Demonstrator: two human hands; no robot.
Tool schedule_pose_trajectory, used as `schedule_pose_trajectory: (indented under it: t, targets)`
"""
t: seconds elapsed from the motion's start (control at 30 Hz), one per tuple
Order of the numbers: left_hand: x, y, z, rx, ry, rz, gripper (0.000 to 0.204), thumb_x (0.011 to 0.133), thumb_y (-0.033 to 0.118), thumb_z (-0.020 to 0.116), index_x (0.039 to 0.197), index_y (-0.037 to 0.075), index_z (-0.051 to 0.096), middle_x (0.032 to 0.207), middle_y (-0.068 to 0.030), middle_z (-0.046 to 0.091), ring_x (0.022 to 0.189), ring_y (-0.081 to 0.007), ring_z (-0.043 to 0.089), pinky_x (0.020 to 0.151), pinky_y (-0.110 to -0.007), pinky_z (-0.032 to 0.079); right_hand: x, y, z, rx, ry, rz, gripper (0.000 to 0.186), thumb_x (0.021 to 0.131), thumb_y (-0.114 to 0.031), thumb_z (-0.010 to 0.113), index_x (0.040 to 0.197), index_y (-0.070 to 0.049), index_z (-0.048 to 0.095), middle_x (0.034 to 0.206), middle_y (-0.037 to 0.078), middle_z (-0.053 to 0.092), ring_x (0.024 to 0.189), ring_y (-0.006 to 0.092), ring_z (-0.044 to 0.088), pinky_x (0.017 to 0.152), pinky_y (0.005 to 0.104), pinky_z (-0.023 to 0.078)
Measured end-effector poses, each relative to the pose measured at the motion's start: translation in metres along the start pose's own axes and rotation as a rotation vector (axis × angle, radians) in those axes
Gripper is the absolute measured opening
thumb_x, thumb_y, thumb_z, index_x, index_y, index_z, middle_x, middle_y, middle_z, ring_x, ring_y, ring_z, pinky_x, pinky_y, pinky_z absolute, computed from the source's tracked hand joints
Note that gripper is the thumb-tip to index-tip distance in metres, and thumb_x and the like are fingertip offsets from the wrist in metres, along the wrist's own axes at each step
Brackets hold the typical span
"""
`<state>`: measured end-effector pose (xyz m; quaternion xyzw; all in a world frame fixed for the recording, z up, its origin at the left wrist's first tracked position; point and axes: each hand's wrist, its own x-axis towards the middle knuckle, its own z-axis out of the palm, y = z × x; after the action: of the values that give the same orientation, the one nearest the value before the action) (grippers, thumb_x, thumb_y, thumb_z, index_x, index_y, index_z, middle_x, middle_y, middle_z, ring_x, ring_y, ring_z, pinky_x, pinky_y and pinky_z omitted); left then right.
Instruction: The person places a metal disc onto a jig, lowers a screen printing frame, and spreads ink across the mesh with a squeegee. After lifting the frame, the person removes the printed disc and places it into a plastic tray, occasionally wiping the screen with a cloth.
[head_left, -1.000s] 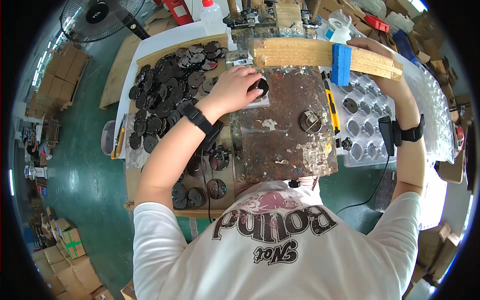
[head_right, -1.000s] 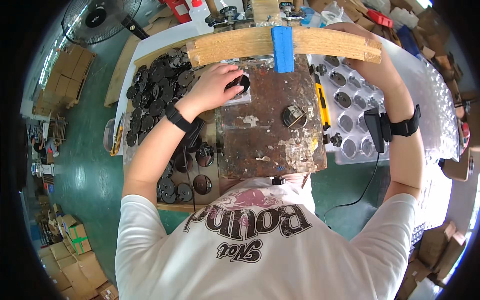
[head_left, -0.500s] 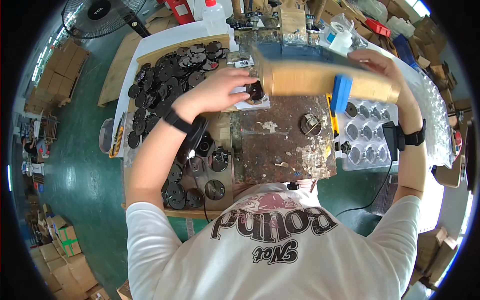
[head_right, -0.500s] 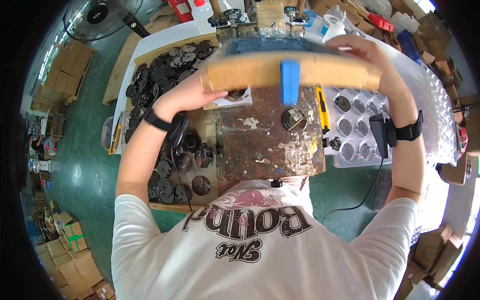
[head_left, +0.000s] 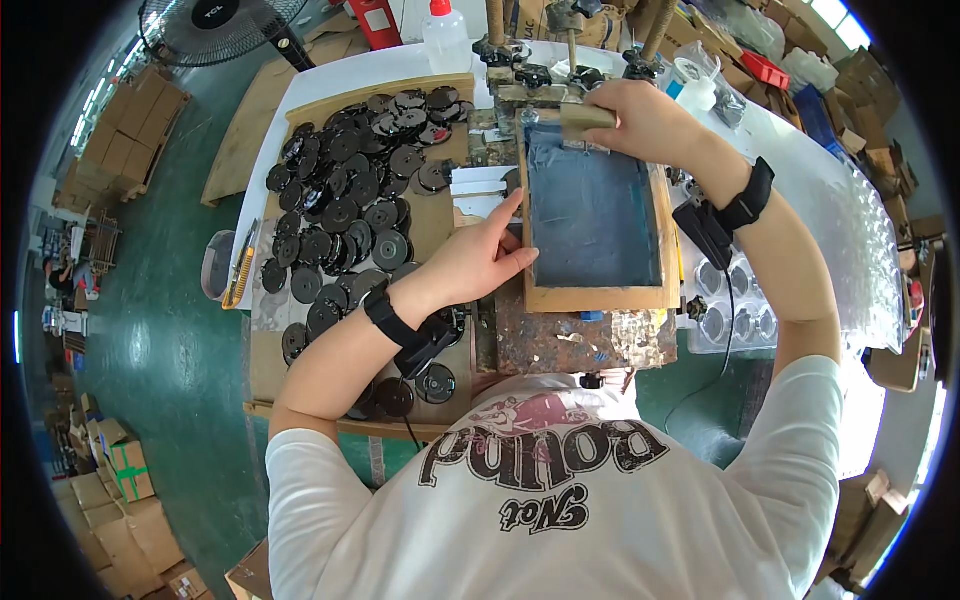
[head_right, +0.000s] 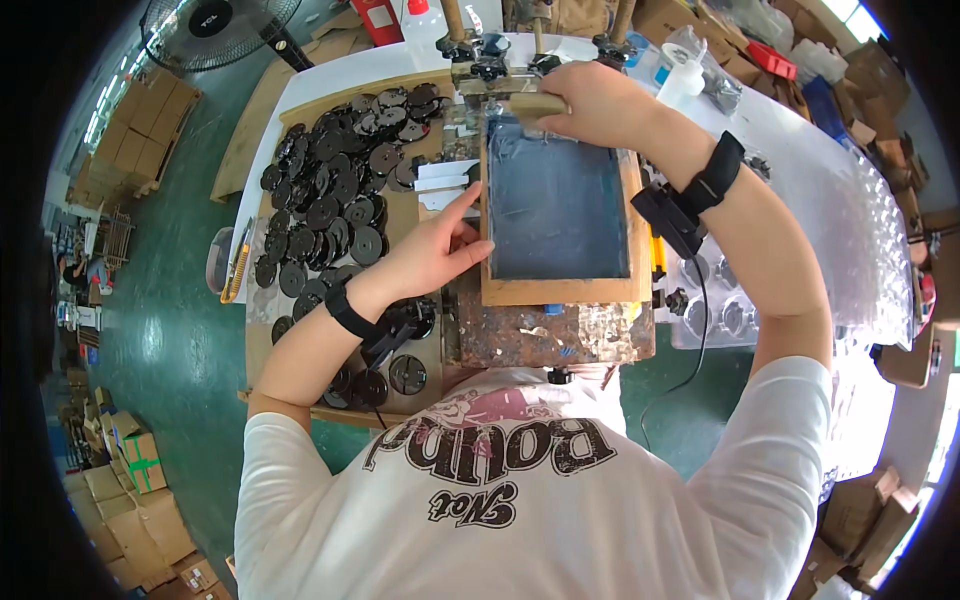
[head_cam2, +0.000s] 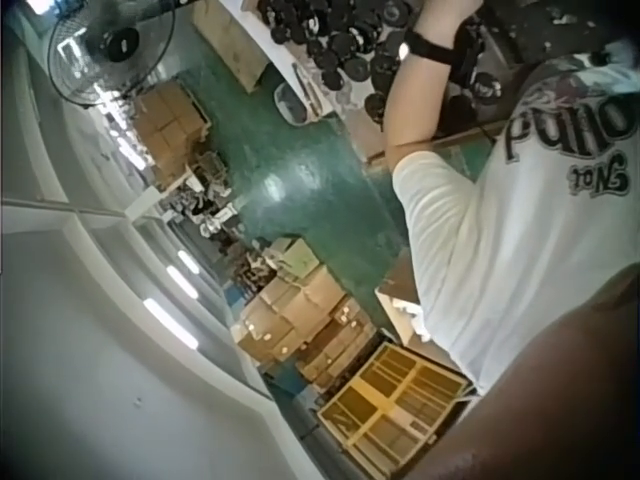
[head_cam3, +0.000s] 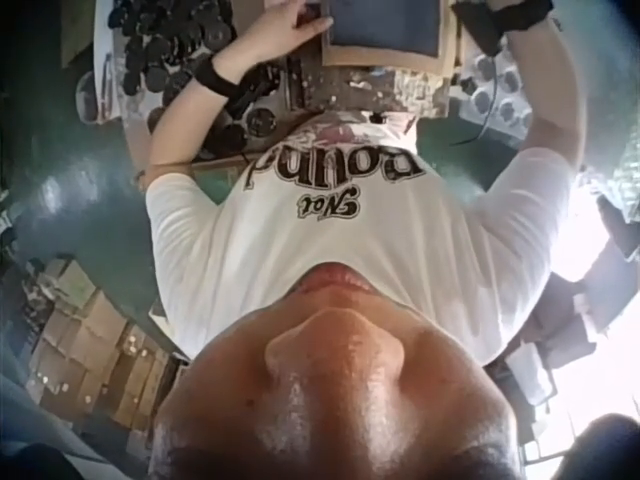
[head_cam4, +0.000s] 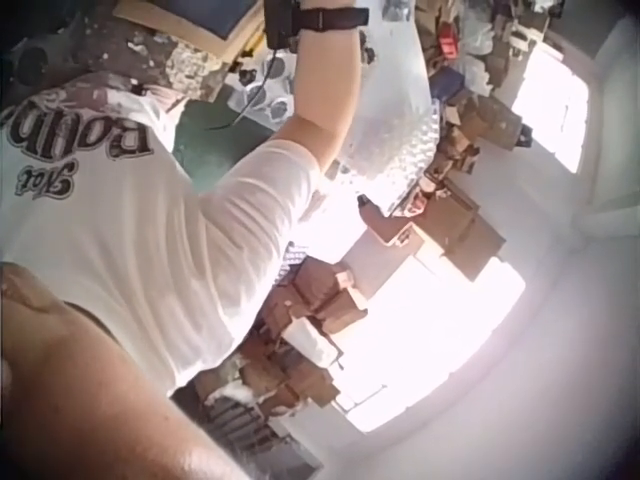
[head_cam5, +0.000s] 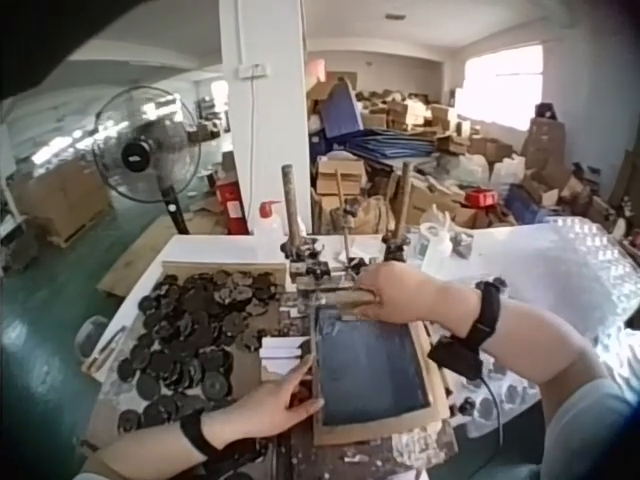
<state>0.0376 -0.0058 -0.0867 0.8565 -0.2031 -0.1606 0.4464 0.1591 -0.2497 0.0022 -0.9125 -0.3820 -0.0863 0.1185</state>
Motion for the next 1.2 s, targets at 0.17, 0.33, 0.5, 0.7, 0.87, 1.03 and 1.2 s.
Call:
schedule_pose_trajectory:
  t: [0.17,0.33,0.5,0.7,0.87,1.03,1.2]
  targets:
    - [0.001,-0.005,0.000,0.036,-0.018,0.007,0.078,0.090,0.020,0.062,0.148,0.007,0.012,0.083,-0.0119,0.064,0.071,-0.0181,0.060,0.069,-0.031,0.049,-0.009,-0.023,0.012,0.135,-0.006,-0.024,0.029,0.077,-0.023,0.068,0.099,-0.005,0.065,0.094,0.013,0.064,0.089,0.0342,0.061,0.079,0.0404,0.049]
    - [-0.001,-0.005,0.001,0.049,-0.017,0.012,0.077,0.091,0.021,0.061,0.148,0.007,0.012,0.084,-0.0127,0.065,0.071,-0.0190,0.061,0.068,-0.031,0.049,-0.039,-0.045,0.015,0.189,-0.029,-0.109,0.027,0.072,-0.014,0.070,0.097,-0.005,0.065,0.091,0.013,0.064,0.086,0.0341,0.061,0.077,0.0416,0.049]
    - [0.000,-0.001,0.000,0.045,-0.015,0.001,0.076,0.091,0.020,0.061,0.148,0.006,0.014,0.083,-0.0121,0.064,0.069,-0.0186,0.060,0.067,-0.031,0.048,-0.054,-0.055,0.001,0.212,-0.195,-0.103,0.028,0.072,-0.012,0.070,0.098,-0.005,0.065,0.091,0.014,0.064,0.085,0.0347,0.061,0.077,0.0418,0.049]
    - [-0.006,0.019,-0.009,-0.040,0.036,0.049,0.066,0.093,0.019,0.059,0.146,0.006,0.023,0.075,-0.0066,0.059,0.064,-0.0119,0.052,0.063,-0.027,0.044,-0.015,-0.001,-0.004,0.037,0.090,-0.036,0.036,0.078,-0.017,0.069,0.111,-0.005,0.063,0.096,0.014,0.066,0.085,0.0283,0.065,0.077,0.0339,0.052]
    - [-0.009,0.041,-0.037,-0.105,0.054,0.220,0.046,0.098,0.019,0.050,0.141,0.006,0.038,0.097,-0.0016,0.061,0.082,-0.0101,0.054,0.073,-0.026,0.044,-0.029,0.083,-0.030,0.398,0.176,0.265,0.038,0.083,-0.021,0.066,0.116,-0.003,0.061,0.093,0.011,0.067,0.080,0.0149,0.065,0.073,0.0266,0.051]
    - [0.000,0.056,-0.053,-0.225,0.206,0.614,0.051,0.096,0.020,0.055,0.142,0.007,0.037,0.110,-0.0055,0.060,0.093,-0.0102,0.054,0.078,-0.024,0.044,-0.079,0.114,-0.024,0.328,-0.004,0.664,0.037,0.086,-0.017,0.063,0.119,-0.002,0.056,0.101,0.005,0.062,0.087,0.0126,0.058,0.081,0.0270,0.047]
    - [-0.015,0.047,-0.071,-0.070,0.115,0.531,0.048,0.094,0.020,0.056,0.138,0.006,0.042,0.124,-0.0091,0.057,0.107,-0.0178,0.054,0.087,-0.031,0.044,-0.084,0.071,0.030,0.124,-0.251,0.292,0.035,0.085,-0.022,0.064,0.114,-0.004,0.055,0.100,0.003,0.060,0.089,0.0137,0.055,0.081,0.0277,0.045]
